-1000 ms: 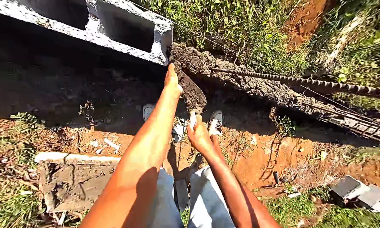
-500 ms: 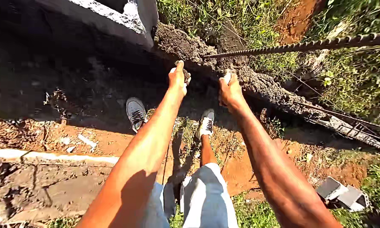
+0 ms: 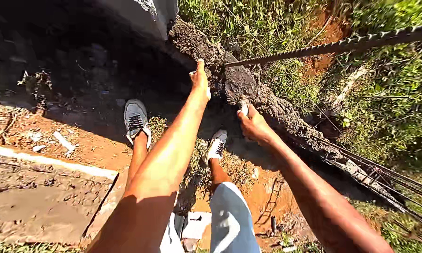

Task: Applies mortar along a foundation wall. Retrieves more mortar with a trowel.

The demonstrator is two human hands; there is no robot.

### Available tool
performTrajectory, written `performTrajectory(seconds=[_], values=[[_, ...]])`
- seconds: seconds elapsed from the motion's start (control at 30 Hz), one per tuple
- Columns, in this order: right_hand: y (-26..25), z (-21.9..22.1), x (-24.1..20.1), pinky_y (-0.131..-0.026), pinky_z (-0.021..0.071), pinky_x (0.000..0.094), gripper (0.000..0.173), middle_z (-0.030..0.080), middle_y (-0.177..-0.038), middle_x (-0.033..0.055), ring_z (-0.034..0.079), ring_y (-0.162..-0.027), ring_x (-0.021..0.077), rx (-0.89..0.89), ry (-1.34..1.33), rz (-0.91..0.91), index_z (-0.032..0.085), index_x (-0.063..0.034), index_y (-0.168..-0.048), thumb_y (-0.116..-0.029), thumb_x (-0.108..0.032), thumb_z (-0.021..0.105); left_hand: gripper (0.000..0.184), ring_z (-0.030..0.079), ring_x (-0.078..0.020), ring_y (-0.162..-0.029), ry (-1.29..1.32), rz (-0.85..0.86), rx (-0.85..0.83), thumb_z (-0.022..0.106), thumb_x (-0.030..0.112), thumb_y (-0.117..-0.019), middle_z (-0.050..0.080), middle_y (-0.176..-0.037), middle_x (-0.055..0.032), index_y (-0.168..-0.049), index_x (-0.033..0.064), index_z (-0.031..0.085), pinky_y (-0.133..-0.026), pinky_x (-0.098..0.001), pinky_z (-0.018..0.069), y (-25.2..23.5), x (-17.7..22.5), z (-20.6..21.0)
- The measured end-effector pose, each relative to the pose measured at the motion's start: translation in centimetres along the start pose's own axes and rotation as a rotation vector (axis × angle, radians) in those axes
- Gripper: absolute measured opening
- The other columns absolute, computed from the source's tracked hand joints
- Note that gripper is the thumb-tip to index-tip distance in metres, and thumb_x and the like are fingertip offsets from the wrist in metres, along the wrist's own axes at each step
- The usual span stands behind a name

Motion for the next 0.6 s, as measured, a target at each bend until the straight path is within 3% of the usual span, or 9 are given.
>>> performTrajectory(seconds=[0.03,0.07,0.17,0.27,0.4,0.5,0.57,0.6], values=[[0.1,-1.2,0.5,-0.051,0.0525,0.0419,0.051,0.058,-0.077,0.0126,0.056,-0.053,0.0230,-0.023,-0.001,-0.004,0.039,-0.0166,-0.150,-0.1094,-0.048,0.041,0.078,0.034,-0.0315,-0.150,0.006,0.000,0.012,0.043,0.056,-0.1066,0.030,-0.164,-0.0198,-0.162,0.0068,0.019,-0.119,-0.0561,0.0347,0.2,0.1,0.3],[-0.4,-2.6,0.6,-0.051,0.0514,0.0409,0.051,0.057,-0.077,0.0114,0.054,-0.053,0.0217,-0.021,-0.025,-0.007,0.041,-0.0164,-0.149,-0.1091,-0.047,0.043,0.077,0.035,-0.0312,-0.149,0.024,-0.005,0.024,0.043,0.057,-0.1066,0.032,-0.163,-0.0192,-0.161,0.0071,0.022,-0.118,-0.0557,0.0357,0.4,0.2,0.5],[-4.3,-5.3,-1.4,-0.049,0.0494,0.0385,0.044,0.053,-0.076,0.0080,0.051,-0.052,0.0189,0.068,-0.058,-0.037,0.043,-0.0118,-0.142,-0.1088,-0.041,0.045,0.070,0.047,-0.0302,-0.140,0.089,0.003,0.018,0.041,0.056,-0.1073,0.043,-0.155,-0.0184,-0.156,0.0069,0.034,-0.111,-0.0517,0.0452,-0.2,0.0,-0.1],[-4.9,-3.7,-2.5,-0.058,0.0553,0.0534,0.051,0.063,-0.089,0.0210,0.063,-0.062,0.0330,0.094,0.107,-0.052,0.037,-0.0116,-0.150,-0.1069,-0.037,0.047,0.074,0.046,-0.0309,-0.142,0.069,0.004,0.002,0.039,0.059,-0.1066,0.041,-0.157,-0.0192,-0.158,0.0071,0.031,-0.112,-0.0523,0.0454,-0.5,0.4,-0.3],[-1.9,-4.8,-0.6,-0.056,0.0551,0.0473,0.056,0.063,-0.085,0.0193,0.061,-0.057,0.0283,-0.028,0.250,-0.024,0.032,-0.0187,-0.157,-0.1087,-0.040,0.048,0.087,0.036,-0.0336,-0.149,0.011,-0.005,0.041,0.052,0.057,-0.1029,0.030,-0.163,-0.0213,-0.163,0.0070,0.015,-0.116,-0.0557,0.0387,-0.1,0.3,0.5],[-4.8,-7.7,-1.8,-0.060,0.0555,0.0530,0.056,0.065,-0.093,0.0220,0.063,-0.063,0.0322,0.049,0.237,-0.089,0.037,-0.0157,-0.154,-0.1058,-0.037,0.055,0.083,0.045,-0.0333,-0.142,0.018,0.022,0.049,0.065,0.043,-0.1000,0.040,-0.156,-0.0218,-0.160,0.0065,0.021,-0.112,-0.0531,0.0458,-0.7,0.3,0.2],[-7.0,-8.7,-4.4,-0.065,0.0541,0.0574,0.050,0.064,-0.097,0.0234,0.063,-0.070,0.0350,0.087,0.310,-0.118,0.044,-0.0101,-0.147,-0.1044,-0.032,0.059,0.079,0.050,-0.0333,-0.137,-0.014,0.042,0.036,0.067,0.039,-0.0994,0.045,-0.152,-0.0227,-0.157,0.0044,0.027,-0.110,-0.0518,0.0480,-1.2,-0.2,-0.2],[-7.6,-8.6,-5.9,-0.069,0.0534,0.0603,0.047,0.065,-0.099,0.0247,0.065,-0.075,0.0376,0.099,0.391,-0.143,0.048,-0.0080,-0.144,-0.1039,-0.029,0.060,0.079,0.049,-0.0331,-0.139,-0.016,0.051,0.017,0.067,0.037,-0.1003,0.044,-0.153,-0.0226,-0.158,0.0046,0.024,-0.111,-0.0516,0.0473,-1.2,-0.1,-0.3]])
Point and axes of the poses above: each hand's wrist, its own y-axis away from the middle knuckle, its own z-axis out of the palm, x = y × z, the point moved 1 cm from there along -y, towards the middle knuckle
